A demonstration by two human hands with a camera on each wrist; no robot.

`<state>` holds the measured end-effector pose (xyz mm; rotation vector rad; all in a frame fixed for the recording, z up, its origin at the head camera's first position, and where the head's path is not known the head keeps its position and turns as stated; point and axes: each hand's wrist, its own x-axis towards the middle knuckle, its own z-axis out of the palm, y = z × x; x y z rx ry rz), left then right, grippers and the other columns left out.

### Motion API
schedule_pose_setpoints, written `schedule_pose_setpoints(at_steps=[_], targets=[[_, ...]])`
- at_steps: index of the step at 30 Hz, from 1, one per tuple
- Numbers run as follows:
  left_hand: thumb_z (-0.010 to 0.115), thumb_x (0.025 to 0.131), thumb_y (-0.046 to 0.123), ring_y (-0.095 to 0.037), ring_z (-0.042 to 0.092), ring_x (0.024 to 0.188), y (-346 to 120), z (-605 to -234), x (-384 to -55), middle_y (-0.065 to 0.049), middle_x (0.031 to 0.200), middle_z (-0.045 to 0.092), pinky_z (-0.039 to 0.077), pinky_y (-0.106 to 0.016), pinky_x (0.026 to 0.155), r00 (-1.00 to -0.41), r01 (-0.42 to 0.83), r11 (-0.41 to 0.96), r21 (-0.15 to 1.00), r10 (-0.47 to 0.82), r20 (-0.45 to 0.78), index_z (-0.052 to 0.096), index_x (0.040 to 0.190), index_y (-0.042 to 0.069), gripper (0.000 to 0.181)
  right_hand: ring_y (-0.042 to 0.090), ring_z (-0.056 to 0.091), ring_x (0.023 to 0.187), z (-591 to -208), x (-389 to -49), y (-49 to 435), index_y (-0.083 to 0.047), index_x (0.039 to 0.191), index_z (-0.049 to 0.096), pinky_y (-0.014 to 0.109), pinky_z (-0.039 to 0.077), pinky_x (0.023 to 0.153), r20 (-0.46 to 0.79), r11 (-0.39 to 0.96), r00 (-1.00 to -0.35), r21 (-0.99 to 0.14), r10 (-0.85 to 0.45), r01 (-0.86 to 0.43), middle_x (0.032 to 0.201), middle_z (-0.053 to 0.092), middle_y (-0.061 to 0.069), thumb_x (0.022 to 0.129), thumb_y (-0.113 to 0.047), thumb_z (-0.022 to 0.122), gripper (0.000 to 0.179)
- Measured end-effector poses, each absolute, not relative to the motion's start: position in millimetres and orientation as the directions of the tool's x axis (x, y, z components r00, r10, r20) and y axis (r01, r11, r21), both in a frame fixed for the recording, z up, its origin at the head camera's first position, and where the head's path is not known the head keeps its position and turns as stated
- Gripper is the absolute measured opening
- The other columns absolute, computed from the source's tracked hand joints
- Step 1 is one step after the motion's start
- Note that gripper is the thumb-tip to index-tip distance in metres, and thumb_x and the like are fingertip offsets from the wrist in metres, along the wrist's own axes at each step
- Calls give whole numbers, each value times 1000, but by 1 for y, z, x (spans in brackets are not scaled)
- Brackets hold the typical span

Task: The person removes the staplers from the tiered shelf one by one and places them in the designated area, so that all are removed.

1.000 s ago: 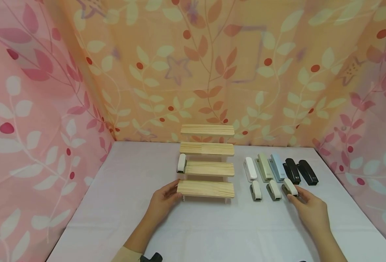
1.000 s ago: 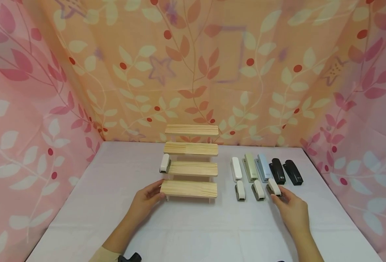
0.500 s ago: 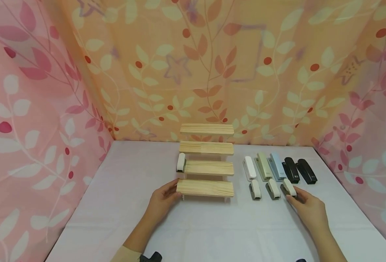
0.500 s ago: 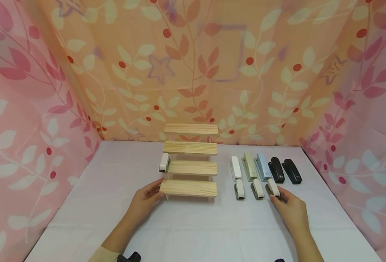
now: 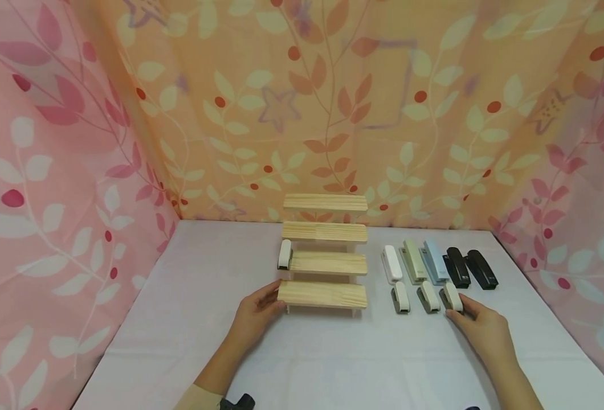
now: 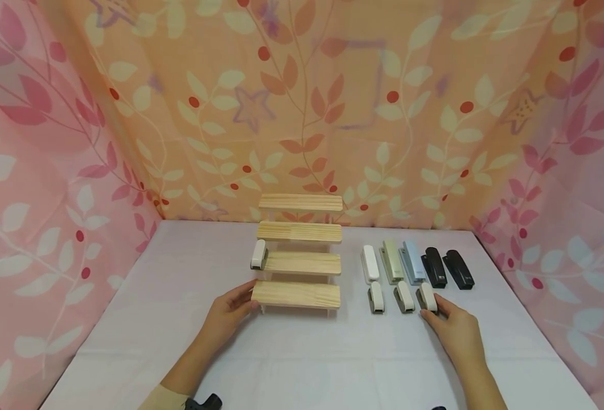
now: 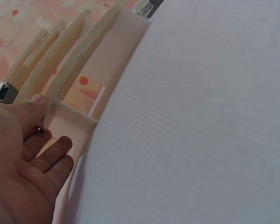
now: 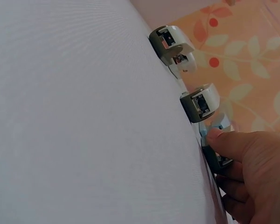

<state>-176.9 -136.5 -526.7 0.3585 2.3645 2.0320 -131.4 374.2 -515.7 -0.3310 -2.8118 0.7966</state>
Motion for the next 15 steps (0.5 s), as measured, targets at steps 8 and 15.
schedule_pose_setpoints(at_steps=[8,15], targets=[[80,90,18,-25,66,122,-138,-525,-175,-10,135,67,55,-22,97,-980,164,154,974,139,143,61,142,11,56,56,45,134,-501,-133,365,3,144,54,74,38,103,83,792,-954,-581,287,187,136,60,26,93,-54,71,79],[78,92,19,-24,65,124,-136,-526,-177,-11,138,66,55,-21,97,-972,183,136,974,175,158,59,144,9,56,56,40,138,-461,-134,355,1,145,53,75,34,103,119,770,-954,-621,276,146,139,59,26,100,-51,63,69]])
